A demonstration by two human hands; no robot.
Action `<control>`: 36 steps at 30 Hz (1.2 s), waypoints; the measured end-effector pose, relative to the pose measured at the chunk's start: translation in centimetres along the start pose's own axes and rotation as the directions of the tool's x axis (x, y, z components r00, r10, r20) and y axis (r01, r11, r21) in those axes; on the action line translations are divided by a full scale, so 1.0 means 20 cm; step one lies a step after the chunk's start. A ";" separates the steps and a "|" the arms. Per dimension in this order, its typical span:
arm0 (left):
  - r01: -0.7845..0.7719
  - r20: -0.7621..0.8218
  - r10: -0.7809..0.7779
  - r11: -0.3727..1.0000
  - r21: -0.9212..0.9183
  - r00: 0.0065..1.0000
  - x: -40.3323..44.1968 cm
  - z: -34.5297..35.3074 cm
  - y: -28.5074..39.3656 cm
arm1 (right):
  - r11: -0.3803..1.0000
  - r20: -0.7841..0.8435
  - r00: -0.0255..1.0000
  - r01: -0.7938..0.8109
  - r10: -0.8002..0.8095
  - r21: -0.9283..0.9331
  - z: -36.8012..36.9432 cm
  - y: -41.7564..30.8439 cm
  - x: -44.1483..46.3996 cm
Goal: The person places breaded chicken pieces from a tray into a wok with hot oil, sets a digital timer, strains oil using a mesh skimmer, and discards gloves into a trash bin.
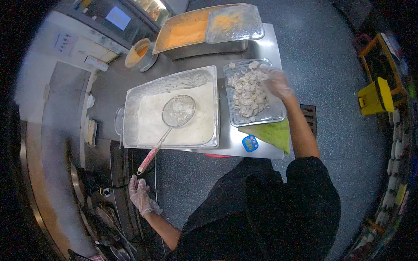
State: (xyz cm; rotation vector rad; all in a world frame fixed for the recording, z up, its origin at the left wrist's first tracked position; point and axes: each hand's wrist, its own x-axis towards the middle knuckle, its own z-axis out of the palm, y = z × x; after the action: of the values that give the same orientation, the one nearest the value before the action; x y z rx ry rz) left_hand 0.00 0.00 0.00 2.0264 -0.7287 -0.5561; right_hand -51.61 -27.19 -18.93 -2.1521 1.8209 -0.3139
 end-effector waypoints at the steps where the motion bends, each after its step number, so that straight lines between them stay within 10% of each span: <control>1: -0.043 -0.101 0.039 0.998 -0.040 0.994 -0.01 0.04 0.01 | 0.969 -0.095 0.986 -0.113 0.136 0.218 -0.13 -0.07 -0.04; 5: -0.154 -0.204 0.148 0.988 -0.015 0.968 -0.14 0.20 -0.22 | 0.657 -0.264 0.934 0.043 0.241 0.753 -0.52 -0.46 -0.34; 6: -0.127 -0.128 0.134 0.990 0.062 0.983 -0.19 0.19 -0.14 | 0.022 -0.191 0.954 0.191 0.232 0.981 -0.58 -0.75 -0.42; 8: -0.250 -0.052 0.247 0.965 -0.082 0.968 -0.21 0.14 -0.22 | -0.486 -0.150 0.984 0.087 -0.092 0.870 -0.59 -1.20 -0.60; 11: -0.175 0.169 0.298 0.843 -0.509 0.940 -0.29 -0.02 -0.30 | -0.587 -0.145 0.824 -0.254 -0.548 0.769 -0.31 -1.94 -0.75; 13: -0.274 0.122 0.341 0.884 -0.380 0.932 -0.45 -0.19 -0.28 | -0.613 -0.225 0.672 -0.421 -0.706 0.668 -0.27 -2.26 -0.97; 16: -0.485 -0.109 0.475 0.869 -0.097 0.873 -0.70 -0.56 -0.35 | -0.454 0.130 0.628 -0.675 -0.767 0.582 0.00 -2.74 -1.27; 23: -0.273 -0.444 0.511 0.824 0.497 0.736 -0.99 -1.12 -1.18 | -0.021 0.324 0.105 -0.968 -0.940 0.252 0.49 -3.60 -2.01; 29: -0.248 -0.578 0.251 0.965 0.086 0.777 -1.10 -1.55 -1.46 | 0.197 0.355 -0.097 -0.946 -0.930 0.259 0.65 -4.09 -2.45; 36: -0.176 -0.588 0.250 0.968 0.181 0.770 -0.75 -2.03 -1.76 | 0.232 0.488 -0.173 -0.971 -0.855 0.063 1.08 -4.69 -2.50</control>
State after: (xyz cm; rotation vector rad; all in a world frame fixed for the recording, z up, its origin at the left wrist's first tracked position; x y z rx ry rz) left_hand 24.44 49.60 -7.99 2.0206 -0.5825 0.2867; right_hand 33.70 37.93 -3.19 -0.1393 0.1136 0.3582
